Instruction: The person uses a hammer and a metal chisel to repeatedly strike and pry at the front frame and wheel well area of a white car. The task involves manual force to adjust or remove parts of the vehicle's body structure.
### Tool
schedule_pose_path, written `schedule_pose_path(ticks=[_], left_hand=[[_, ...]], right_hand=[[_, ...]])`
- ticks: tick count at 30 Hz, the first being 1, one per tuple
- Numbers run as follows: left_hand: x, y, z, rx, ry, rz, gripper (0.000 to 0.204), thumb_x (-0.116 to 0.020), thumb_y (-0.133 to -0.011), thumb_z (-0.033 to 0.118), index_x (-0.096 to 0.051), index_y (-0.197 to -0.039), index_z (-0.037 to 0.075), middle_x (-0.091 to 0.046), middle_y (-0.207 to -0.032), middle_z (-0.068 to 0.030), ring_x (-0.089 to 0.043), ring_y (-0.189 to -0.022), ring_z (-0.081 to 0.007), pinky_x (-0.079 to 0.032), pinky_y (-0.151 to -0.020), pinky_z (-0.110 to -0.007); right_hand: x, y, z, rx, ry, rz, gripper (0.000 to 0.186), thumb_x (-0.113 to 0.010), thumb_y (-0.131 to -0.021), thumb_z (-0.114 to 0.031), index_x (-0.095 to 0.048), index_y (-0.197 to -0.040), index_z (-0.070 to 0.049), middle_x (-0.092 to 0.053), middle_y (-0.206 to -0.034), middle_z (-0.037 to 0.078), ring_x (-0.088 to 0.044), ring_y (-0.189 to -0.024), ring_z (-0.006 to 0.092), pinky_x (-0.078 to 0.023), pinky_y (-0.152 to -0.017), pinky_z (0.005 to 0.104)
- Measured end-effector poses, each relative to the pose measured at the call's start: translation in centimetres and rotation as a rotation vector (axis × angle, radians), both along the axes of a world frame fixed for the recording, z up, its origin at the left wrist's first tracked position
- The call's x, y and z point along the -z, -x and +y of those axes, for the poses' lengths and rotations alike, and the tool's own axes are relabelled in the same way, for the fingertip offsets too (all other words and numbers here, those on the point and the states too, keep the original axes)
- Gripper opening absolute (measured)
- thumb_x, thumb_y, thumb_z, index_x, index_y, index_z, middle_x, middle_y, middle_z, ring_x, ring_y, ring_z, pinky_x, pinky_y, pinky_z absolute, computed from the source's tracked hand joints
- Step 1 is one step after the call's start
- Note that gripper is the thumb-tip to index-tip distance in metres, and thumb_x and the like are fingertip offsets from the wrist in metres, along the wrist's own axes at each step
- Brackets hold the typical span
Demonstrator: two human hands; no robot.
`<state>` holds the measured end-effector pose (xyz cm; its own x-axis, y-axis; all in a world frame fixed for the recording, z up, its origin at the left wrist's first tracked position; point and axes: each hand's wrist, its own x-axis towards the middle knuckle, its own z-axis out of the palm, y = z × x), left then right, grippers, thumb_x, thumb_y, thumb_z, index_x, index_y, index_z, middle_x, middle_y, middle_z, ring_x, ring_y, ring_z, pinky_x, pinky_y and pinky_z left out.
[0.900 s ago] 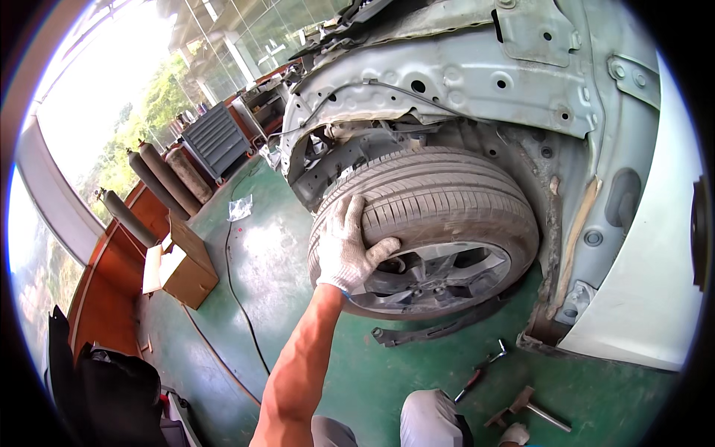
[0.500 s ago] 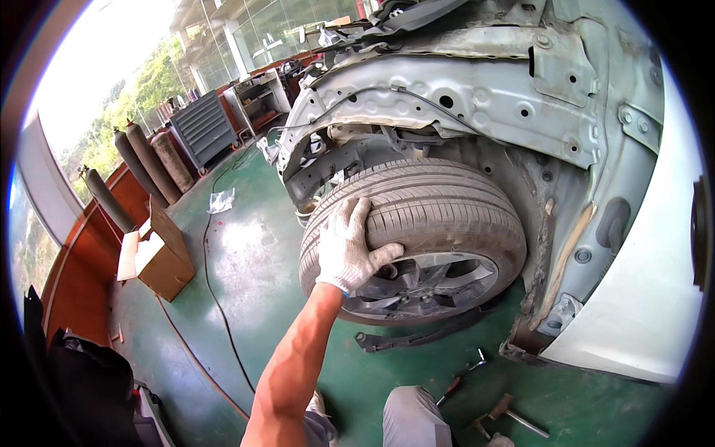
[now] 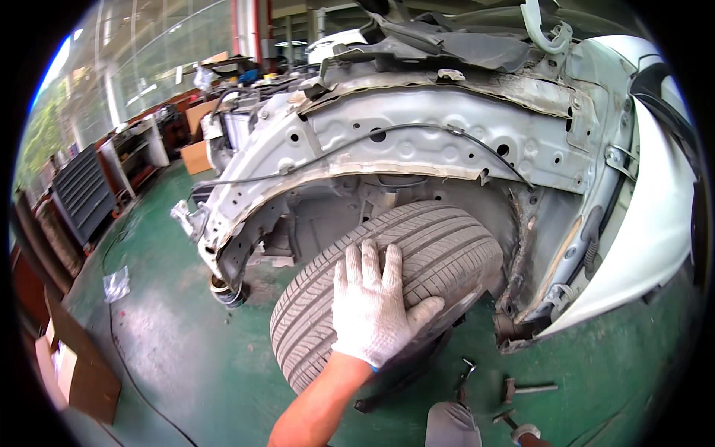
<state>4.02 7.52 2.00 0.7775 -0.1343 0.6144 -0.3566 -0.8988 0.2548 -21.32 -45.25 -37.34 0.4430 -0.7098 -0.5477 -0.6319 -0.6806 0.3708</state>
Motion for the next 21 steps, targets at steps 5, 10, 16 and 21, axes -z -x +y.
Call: schedule_pose_path(ticks=[5, 10, 16, 21], left_hand=[[0.1, 0.0, 1.4, 0.166, 0.094, -0.038, 0.085, -0.076, -0.086, 0.056, -0.057, -0.145, -0.002, -0.052, -0.149, -0.0344, -0.046, -0.142, -0.0544, -0.033, -0.12, -0.065], [-1.1, -0.5, 2.0, 0.232, 0.137, 0.054, 0.082, -0.082, -0.082, 0.05, -0.059, -0.142, -0.001, -0.055, -0.148, -0.0318, -0.049, -0.14, -0.0532, -0.035, -0.119, -0.065], [-1.1, -0.6, 2.1, 0.255, 0.185, 0.041, 0.08, -0.083, -0.081, 0.047, -0.06, -0.14, -0.001, -0.056, -0.145, -0.0308, -0.049, -0.139, -0.0532, -0.035, -0.118, -0.066], [0.1, -0.5, 1.9, 0.228, 0.217, -0.036, 0.078, -0.084, -0.08, 0.046, -0.061, -0.14, 0.001, -0.056, -0.147, -0.0287, -0.049, -0.14, -0.0511, -0.036, -0.118, -0.066]], right_hand=[[-7.0, 3.8, 6.6, 0.209, 0.008, -0.153, 0.054, -0.073, -0.086, -0.052, -0.079, -0.122, -0.012, -0.076, -0.128, 0.014, -0.073, -0.12, 0.0327, -0.059, -0.1, 0.0435], [-13.7, 4.3, 11.1, 0.253, 0.036, -0.242, 0.058, -0.071, -0.083, -0.055, -0.08, -0.118, -0.01, -0.078, -0.12, 0.018, -0.074, -0.115, 0.0354, -0.059, -0.099, 0.0463], [-17.8, 1.1, 11.3, 0.172, -0.082, -0.436, 0.058, -0.072, -0.081, -0.059, -0.078, -0.1, -0.005, -0.077, -0.1, 0.023, -0.075, -0.1, 0.0402, -0.057, -0.09, 0.0484], [-17.4, -2.9, 13.3, 0.071, -0.25, -0.707, 0.05, -0.076, -0.084, -0.051, -0.073, -0.09, -0.001, -0.073, -0.084, 0.022, -0.073, -0.083, 0.0373, -0.055, -0.078, 0.0472]])
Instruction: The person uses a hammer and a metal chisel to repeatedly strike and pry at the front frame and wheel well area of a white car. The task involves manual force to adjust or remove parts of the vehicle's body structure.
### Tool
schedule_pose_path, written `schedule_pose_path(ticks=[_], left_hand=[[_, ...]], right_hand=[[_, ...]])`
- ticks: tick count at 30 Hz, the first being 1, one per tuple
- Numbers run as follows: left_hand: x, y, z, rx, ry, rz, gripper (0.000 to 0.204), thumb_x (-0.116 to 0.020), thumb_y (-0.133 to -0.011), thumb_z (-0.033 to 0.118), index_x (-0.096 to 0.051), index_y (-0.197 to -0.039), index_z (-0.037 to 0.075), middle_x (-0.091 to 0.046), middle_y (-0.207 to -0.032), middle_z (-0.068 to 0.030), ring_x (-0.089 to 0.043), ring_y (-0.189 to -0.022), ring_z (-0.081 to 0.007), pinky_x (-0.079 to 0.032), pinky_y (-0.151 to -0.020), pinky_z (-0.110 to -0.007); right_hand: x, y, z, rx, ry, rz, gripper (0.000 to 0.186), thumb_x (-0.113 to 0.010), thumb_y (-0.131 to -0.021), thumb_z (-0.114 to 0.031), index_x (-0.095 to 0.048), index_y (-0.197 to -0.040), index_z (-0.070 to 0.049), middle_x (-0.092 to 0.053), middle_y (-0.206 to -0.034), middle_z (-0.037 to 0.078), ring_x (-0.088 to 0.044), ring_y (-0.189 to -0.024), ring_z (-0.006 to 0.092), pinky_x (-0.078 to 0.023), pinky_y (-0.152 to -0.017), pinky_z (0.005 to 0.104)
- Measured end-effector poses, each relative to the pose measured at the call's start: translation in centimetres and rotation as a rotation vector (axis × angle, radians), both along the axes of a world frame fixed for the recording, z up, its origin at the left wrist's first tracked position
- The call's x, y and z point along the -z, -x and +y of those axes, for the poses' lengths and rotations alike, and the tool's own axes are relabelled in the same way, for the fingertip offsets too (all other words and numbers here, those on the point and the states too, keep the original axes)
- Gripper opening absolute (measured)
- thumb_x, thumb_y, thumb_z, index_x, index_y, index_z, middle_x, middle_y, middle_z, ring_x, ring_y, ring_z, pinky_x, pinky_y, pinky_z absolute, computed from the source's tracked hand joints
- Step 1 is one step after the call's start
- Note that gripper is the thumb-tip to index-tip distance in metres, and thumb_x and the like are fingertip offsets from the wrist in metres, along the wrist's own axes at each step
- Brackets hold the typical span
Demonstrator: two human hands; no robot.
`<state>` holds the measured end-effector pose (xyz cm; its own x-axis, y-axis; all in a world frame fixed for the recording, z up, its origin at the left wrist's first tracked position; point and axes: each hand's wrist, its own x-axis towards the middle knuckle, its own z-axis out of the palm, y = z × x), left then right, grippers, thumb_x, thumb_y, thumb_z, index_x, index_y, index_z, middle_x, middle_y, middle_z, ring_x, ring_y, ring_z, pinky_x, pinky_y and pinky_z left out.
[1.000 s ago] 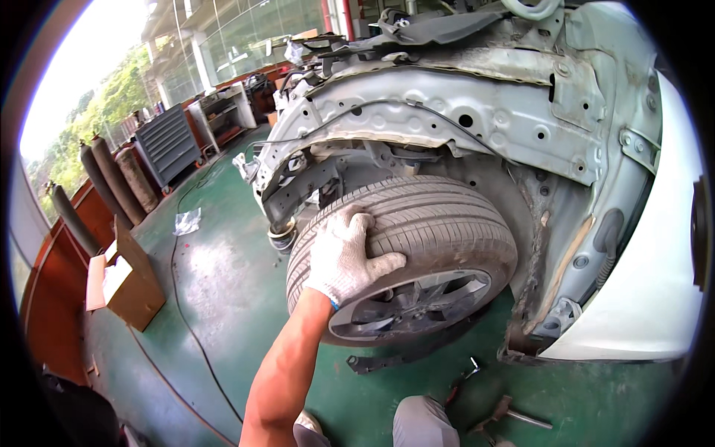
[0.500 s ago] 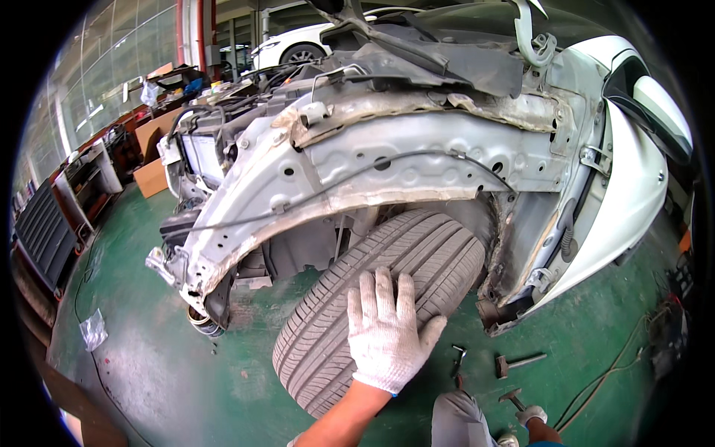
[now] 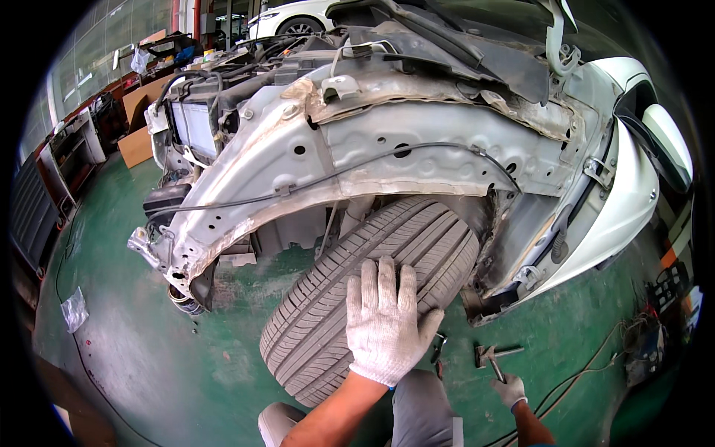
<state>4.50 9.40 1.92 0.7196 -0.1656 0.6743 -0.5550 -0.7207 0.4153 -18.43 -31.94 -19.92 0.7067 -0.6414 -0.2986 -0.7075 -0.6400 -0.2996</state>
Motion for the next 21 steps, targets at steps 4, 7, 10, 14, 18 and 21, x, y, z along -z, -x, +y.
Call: schedule_pose_path(ticks=[4, 7, 10, 14, 18, 21], left_hand=[[-0.4, 0.2, 0.0, -0.023, -0.029, 0.023, 0.079, -0.083, -0.08, 0.048, -0.06, -0.141, 0.004, -0.056, -0.148, -0.0267, -0.049, -0.141, -0.0492, -0.036, -0.119, -0.064], [-0.4, 0.2, -0.2, -0.044, -0.06, 0.012, 0.078, -0.083, -0.08, 0.049, -0.06, -0.141, 0.005, -0.056, -0.148, -0.0256, -0.049, -0.141, -0.0482, -0.036, -0.119, -0.062], [0.3, 0.2, -0.6, -0.086, -0.055, -0.04, 0.075, -0.083, -0.082, 0.047, -0.061, -0.141, 0.006, -0.059, -0.145, -0.0247, -0.051, -0.14, -0.0471, -0.037, -0.118, -0.062], [-1.8, 0.1, -0.1, -0.015, 0.116, -0.034, 0.065, -0.083, -0.086, 0.037, -0.062, -0.137, 0.004, -0.063, -0.136, -0.0227, -0.058, -0.127, -0.0444, -0.043, -0.113, -0.058], [-11.9, -2.9, 2.3, -0.065, 0.187, -0.718, 0.06, -0.087, -0.079, 0.015, -0.065, -0.135, 0.005, -0.066, -0.13, -0.0183, -0.065, -0.115, -0.0406, -0.052, -0.101, -0.049], [-20.8, -7.5, 3.8, -0.053, -0.108, -0.863, 0.051, -0.081, -0.081, 0.021, -0.068, -0.128, 0.008, -0.07, -0.129, -0.0154, -0.066, -0.118, -0.0371, -0.052, -0.102, -0.048]], right_hand=[[-1.7, -2.1, 3.3, -0.099, -0.092, -0.105, 0.048, -0.082, -0.083, -0.046, -0.069, -0.084, 0.001, -0.069, -0.074, 0.021, -0.07, -0.071, 0.0355, -0.054, -0.07, 0.0456], [-4.0, -3.6, 5.1, -0.206, -0.114, -0.172, 0.05, -0.084, -0.081, -0.046, -0.067, -0.082, 0.001, -0.069, -0.076, 0.023, -0.071, -0.075, 0.0396, -0.055, -0.071, 0.0471], [-5.2, -5.5, 6.2, -0.299, -0.107, -0.3, 0.051, -0.085, -0.08, -0.046, -0.066, -0.08, 0.001, -0.069, -0.077, 0.026, -0.071, -0.082, 0.0451, -0.056, -0.077, 0.0489], [-5.6, -6.5, 6.7, -0.379, -0.162, -0.471, 0.049, -0.087, -0.08, -0.043, -0.064, -0.075, -0.001, -0.065, -0.072, 0.023, -0.062, -0.072, 0.0466, -0.055, -0.089, 0.0532], [-7.4, -5.8, 6.8, -0.435, -0.27, -0.531, 0.041, -0.085, -0.083, -0.035, -0.062, -0.075, -0.002, -0.059, -0.067, 0.017, -0.054, -0.061, 0.0348, -0.054, -0.077, 0.0474], [-10.8, -6.2, 6.8, -0.451, -0.427, -0.645, 0.033, -0.083, -0.085, -0.027, -0.061, -0.078, -0.003, -0.054, -0.065, 0.012, -0.05, -0.058, 0.0235, -0.051, -0.064, 0.0398]])
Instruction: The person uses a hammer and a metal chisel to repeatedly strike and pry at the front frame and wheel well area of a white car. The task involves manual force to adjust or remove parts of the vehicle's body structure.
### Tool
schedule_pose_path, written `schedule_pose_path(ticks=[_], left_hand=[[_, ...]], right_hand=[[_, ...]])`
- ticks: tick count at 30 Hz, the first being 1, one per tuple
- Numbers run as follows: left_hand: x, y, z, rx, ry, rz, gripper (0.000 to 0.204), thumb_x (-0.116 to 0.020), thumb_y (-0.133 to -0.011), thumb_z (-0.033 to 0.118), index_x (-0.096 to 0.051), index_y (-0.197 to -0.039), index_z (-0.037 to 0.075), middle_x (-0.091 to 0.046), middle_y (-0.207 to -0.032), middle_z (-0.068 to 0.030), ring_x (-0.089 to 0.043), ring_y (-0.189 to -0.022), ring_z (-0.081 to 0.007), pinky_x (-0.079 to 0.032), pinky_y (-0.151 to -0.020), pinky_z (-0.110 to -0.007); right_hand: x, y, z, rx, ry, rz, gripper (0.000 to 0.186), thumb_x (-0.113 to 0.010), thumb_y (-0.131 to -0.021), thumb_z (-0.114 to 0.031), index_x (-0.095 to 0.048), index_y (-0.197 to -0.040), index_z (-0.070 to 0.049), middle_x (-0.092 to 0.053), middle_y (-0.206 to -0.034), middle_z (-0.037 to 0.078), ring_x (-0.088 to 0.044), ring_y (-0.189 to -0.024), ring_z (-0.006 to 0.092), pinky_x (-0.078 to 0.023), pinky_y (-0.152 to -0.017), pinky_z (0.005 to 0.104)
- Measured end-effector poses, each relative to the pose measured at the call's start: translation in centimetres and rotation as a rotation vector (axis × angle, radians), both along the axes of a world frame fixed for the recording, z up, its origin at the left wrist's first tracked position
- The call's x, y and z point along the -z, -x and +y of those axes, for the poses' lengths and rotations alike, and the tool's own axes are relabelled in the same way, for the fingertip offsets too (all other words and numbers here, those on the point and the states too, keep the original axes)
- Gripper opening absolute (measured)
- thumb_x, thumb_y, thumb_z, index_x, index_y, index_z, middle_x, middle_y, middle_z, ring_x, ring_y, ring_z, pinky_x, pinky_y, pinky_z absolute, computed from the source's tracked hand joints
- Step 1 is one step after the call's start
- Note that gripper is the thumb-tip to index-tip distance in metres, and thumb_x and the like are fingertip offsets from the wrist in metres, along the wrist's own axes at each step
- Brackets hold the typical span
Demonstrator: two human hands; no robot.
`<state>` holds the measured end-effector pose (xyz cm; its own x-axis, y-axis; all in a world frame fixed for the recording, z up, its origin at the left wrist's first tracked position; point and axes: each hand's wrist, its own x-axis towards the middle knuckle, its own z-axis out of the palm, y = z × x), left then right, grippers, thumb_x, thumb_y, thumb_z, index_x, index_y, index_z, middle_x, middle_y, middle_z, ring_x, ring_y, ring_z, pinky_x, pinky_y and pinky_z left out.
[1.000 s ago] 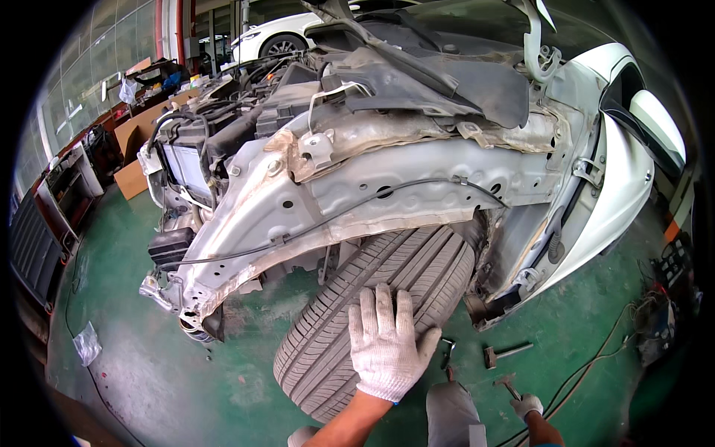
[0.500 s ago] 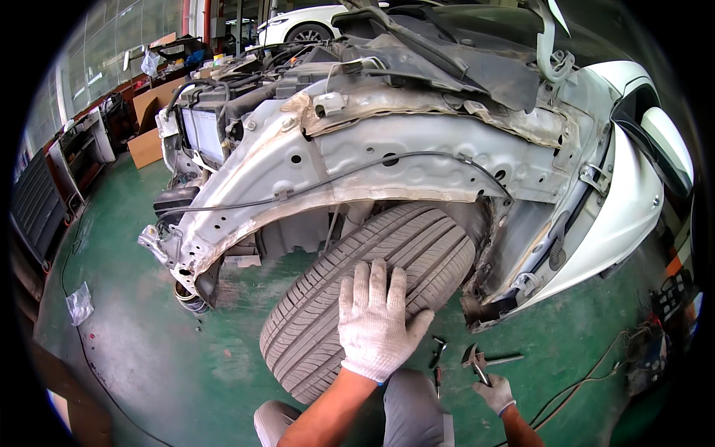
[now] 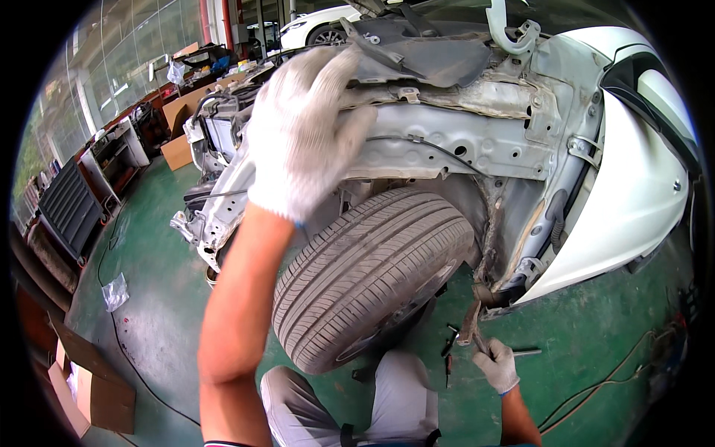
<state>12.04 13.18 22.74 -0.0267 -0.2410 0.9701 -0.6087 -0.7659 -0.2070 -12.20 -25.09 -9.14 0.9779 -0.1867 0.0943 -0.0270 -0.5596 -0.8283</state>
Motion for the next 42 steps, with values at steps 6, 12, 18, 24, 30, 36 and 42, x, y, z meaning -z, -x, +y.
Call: schedule_pose_path(ticks=[6, 12, 18, 24, 30, 36, 42], left_hand=[[-5.3, -2.6, 0.4, -0.197, -0.404, 0.368, 0.037, -0.064, -0.103, 0.04, -0.074, -0.13, 0.017, -0.072, -0.132, -0.0088, -0.068, -0.121, -0.0322, -0.056, -0.1, -0.046], [-6.4, -4.4, 0.7, -0.151, -0.469, 0.437, 0.031, -0.068, -0.099, 0.037, -0.077, -0.117, 0.014, -0.073, -0.114, -0.0099, -0.072, -0.105, -0.0351, -0.058, -0.092, -0.048], [-8.0, -5.2, 1.0, -0.127, -0.52, 0.485, 0.032, -0.073, -0.091, 0.031, -0.08, -0.115, 0.012, -0.077, -0.104, -0.0143, -0.074, -0.097, -0.0359, -0.058, -0.089, -0.047], [-9.4, -5.0, 2.8, 0.072, -0.532, 0.488, 0.026, -0.069, -0.083, 0.024, -0.082, -0.093, 0.004, -0.077, -0.096, -0.0256, -0.075, -0.095, -0.0424, -0.059, -0.089, -0.049], [-9.7, -5.3, 3.0, 0.091, -0.542, 0.472, 0.028, -0.067, -0.084, 0.019, -0.082, -0.097, -0.001, -0.077, -0.104, -0.0273, -0.075, -0.1, -0.0422, -0.059, -0.091, -0.048], [-10.4, -5.1, 3.0, 0.104, -0.556, 0.529, 0.027, -0.065, -0.087, 0.016, -0.082, -0.101, 0.0, -0.077, -0.107, -0.0259, -0.076, -0.101, -0.0417, -0.06, -0.091, -0.048], [-9.9, -5.5, 3.2, 0.137, -0.515, 0.5, 0.026, -0.066, -0.087, 0.015, -0.082, -0.101, 0.0, -0.077, -0.108, -0.0255, -0.076, -0.103, -0.0414, -0.06, -0.091, -0.047]], right_hand=[[-9.4, -4.9, 1.2, -0.127, 0.167, -0.291, 0.035, -0.081, -0.085, -0.025, -0.068, -0.106, 0.001, -0.062, -0.078, 0.013, -0.059, -0.067, 0.0249, -0.051, -0.065, 0.039], [-19.4, -8.8, 4.6, -0.164, 0.566, -0.588, 0.04, -0.082, -0.085, -0.028, -0.069, -0.111, 0.0, -0.071, -0.088, 0.021, -0.07, -0.08, 0.0418, -0.055, -0.071, 0.0465], [-27.5, -11.1, 7.2, -0.208, 1.016, -0.759, 0.043, -0.085, -0.082, -0.038, -0.073, -0.107, -0.006, -0.071, -0.084, 0.012, -0.069, -0.072, 0.0355, -0.053, -0.067, 0.0454], [-32.8, -12.3, 8.9, -0.129, 1.38, -0.662, 0.044, -0.084, -0.081, -0.041, -0.071, -0.105, -0.006, -0.071, -0.087, 0.011, -0.069, -0.077, 0.0342, -0.053, -0.071, 0.0456], [-35.9, -12.1, 11.1, -0.179, 1.59, -0.525, 0.048, -0.079, -0.083, -0.047, -0.07, -0.106, -0.006, -0.066, -0.08, 0.012, -0.066, -0.074, 0.0369, -0.05, -0.069, 0.0476], [-39.8, -11.7, 13.5, -0.331, 1.784, -0.316, 0.048, -0.076, -0.084, -0.049, -0.07, -0.106, -0.007, -0.063, -0.076, 0.011, -0.064, -0.069, 0.035, -0.049, -0.066, 0.0471], [-39.6, -12.3, 14.0, -0.053, 1.589, -0.436, 0.038, -0.079, -0.086, -0.037, -0.071, -0.107, -0.006, -0.069, -0.084, 0.015, -0.068, -0.077, 0.0385, -0.053, -0.071, 0.0473]])
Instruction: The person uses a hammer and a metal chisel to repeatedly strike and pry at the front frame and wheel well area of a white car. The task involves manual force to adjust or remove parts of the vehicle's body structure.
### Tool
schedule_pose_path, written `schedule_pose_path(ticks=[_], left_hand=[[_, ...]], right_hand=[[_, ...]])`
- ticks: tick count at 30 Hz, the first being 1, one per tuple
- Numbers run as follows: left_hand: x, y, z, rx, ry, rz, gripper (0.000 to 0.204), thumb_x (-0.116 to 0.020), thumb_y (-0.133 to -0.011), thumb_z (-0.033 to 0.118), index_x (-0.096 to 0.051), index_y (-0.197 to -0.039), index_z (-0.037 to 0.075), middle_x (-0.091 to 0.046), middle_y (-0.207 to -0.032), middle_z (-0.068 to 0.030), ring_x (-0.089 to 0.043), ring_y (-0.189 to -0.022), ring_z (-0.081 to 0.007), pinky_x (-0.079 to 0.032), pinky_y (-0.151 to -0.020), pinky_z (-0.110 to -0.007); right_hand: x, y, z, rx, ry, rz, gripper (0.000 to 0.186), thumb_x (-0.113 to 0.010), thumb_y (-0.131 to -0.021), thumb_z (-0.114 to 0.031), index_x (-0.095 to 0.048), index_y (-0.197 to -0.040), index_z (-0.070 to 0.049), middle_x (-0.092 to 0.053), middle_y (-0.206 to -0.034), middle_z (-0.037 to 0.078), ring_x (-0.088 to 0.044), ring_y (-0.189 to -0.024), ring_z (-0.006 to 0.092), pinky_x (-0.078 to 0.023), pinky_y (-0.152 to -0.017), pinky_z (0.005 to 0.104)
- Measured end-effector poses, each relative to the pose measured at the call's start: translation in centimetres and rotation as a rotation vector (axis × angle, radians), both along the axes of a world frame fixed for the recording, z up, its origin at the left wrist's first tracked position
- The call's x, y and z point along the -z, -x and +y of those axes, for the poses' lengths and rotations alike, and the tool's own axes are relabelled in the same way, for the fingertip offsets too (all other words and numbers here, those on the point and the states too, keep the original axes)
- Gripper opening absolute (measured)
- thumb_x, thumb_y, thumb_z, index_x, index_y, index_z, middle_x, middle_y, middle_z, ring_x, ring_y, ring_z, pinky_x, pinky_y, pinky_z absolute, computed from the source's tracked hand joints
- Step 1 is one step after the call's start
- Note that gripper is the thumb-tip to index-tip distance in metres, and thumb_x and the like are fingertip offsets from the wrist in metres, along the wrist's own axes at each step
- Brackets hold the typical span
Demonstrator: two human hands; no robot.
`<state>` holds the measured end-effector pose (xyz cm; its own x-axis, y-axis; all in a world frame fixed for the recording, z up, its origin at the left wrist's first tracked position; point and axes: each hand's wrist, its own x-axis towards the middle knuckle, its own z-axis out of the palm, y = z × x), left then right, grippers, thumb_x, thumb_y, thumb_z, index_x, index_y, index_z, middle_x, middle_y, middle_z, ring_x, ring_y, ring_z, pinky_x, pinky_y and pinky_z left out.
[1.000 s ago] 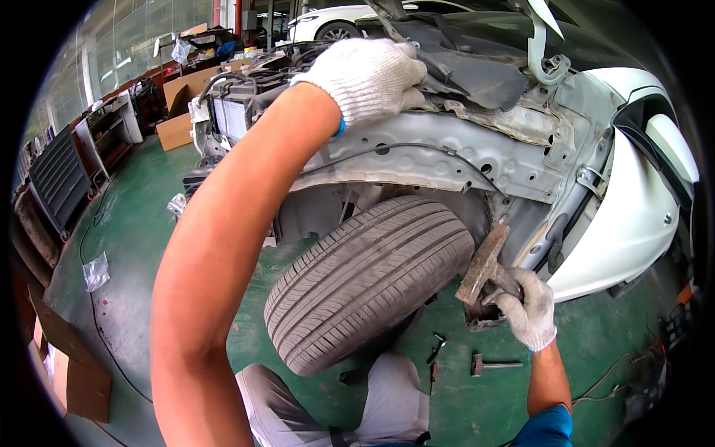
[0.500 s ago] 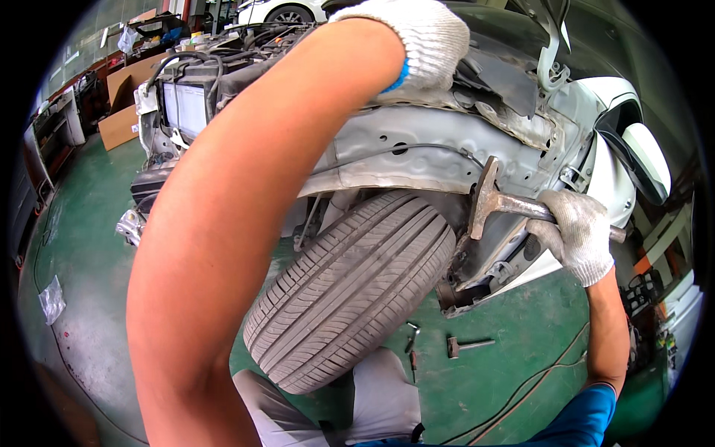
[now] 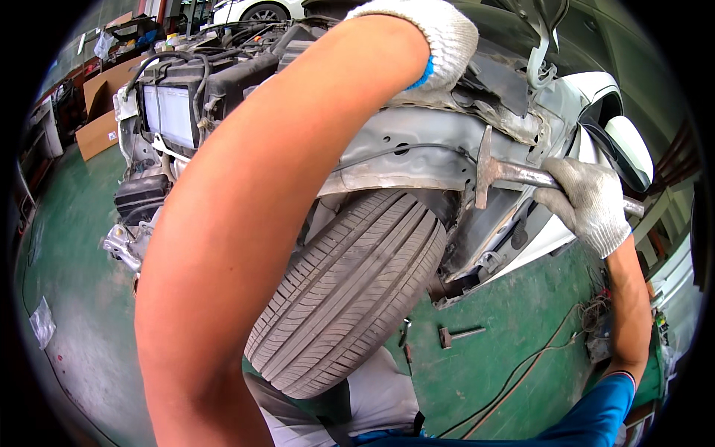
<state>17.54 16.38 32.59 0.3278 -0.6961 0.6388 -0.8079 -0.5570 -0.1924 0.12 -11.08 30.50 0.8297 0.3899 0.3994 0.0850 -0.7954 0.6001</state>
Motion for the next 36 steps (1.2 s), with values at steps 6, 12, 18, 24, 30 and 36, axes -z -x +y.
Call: schedule_pose_path(ticks=[6, 12, 18, 24, 30, 36], left_hand=[[0.1, -0.1, -0.4, -0.006, 0.009, -0.022, 0.027, -0.066, -0.086, 0.015, -0.082, -0.101, 0.001, -0.077, -0.107, -0.0257, -0.076, -0.103, -0.041, -0.06, -0.092, -0.047], [0.0, 0.0, 0.0, -0.003, 0.01, -0.014, 0.027, -0.068, -0.084, 0.018, -0.082, -0.099, 0.001, -0.077, -0.106, -0.0259, -0.076, -0.101, -0.0414, -0.059, -0.093, -0.047], [-0.7, 0.3, -0.7, -0.045, -0.031, 0.044, 0.029, -0.069, -0.083, 0.022, -0.082, -0.096, 0.001, -0.077, -0.104, -0.0253, -0.076, -0.1, -0.0413, -0.059, -0.092, -0.047], [-0.7, 0.7, 0.0, -0.017, -0.018, 0.07, 0.028, -0.071, -0.08, 0.025, -0.082, -0.094, 0.003, -0.077, -0.101, -0.0254, -0.075, -0.099, -0.0413, -0.059, -0.092, -0.047], [-0.8, 0.5, -0.7, -0.045, -0.021, 0.108, 0.033, -0.073, -0.077, 0.03, -0.083, -0.099, 0.006, -0.078, -0.101, -0.0237, -0.075, -0.098, -0.0398, -0.059, -0.093, -0.046], [-0.9, 0.2, -1.0, -0.039, -0.055, 0.106, 0.038, -0.073, -0.077, 0.035, -0.083, -0.101, 0.008, -0.078, -0.098, -0.0208, -0.074, -0.093, -0.0387, -0.058, -0.086, -0.044]], right_hand=[[0.0, 1.4, 1.3, 0.01, 0.194, 0.212, 0.042, -0.078, -0.083, -0.044, -0.07, -0.103, -0.008, -0.065, -0.078, 0.013, -0.067, -0.073, 0.0373, -0.051, -0.066, 0.0485], [-0.6, 0.2, 0.8, 0.112, -0.092, 0.025, 0.038, -0.078, -0.089, -0.035, -0.072, -0.111, -0.005, -0.071, -0.088, 0.018, -0.071, -0.079, 0.0395, -0.056, -0.075, 0.0474], [-0.8, 0.8, 0.3, -0.084, 0.039, 0.168, 0.04, -0.08, -0.085, -0.036, -0.072, -0.111, -0.007, -0.071, -0.088, 0.017, -0.071, -0.079, 0.0371, -0.056, -0.073, 0.0461], [0.7, 0.1, -0.3, 0.058, -0.253, 0.114, 0.044, -0.08, -0.089, -0.032, -0.073, -0.12, -0.002, -0.073, -0.096, 0.02, -0.073, -0.086, 0.0373, -0.058, -0.081, 0.0441], [7.4, 2.3, -2.6, -0.101, -0.558, 0.092, 0.041, -0.085, -0.08, -0.03, -0.073, -0.103, 0.001, -0.07, -0.087, 0.014, -0.069, -0.076, 0.0244, -0.056, -0.073, 0.0383], [14.4, 3.0, -2.8, -0.197, -1.343, 0.022, 0.038, -0.078, -0.096, -0.037, -0.066, -0.105, -0.002, -0.066, -0.08, 0.004, -0.063, -0.069, 0.0154, -0.051, -0.06, 0.0321]])
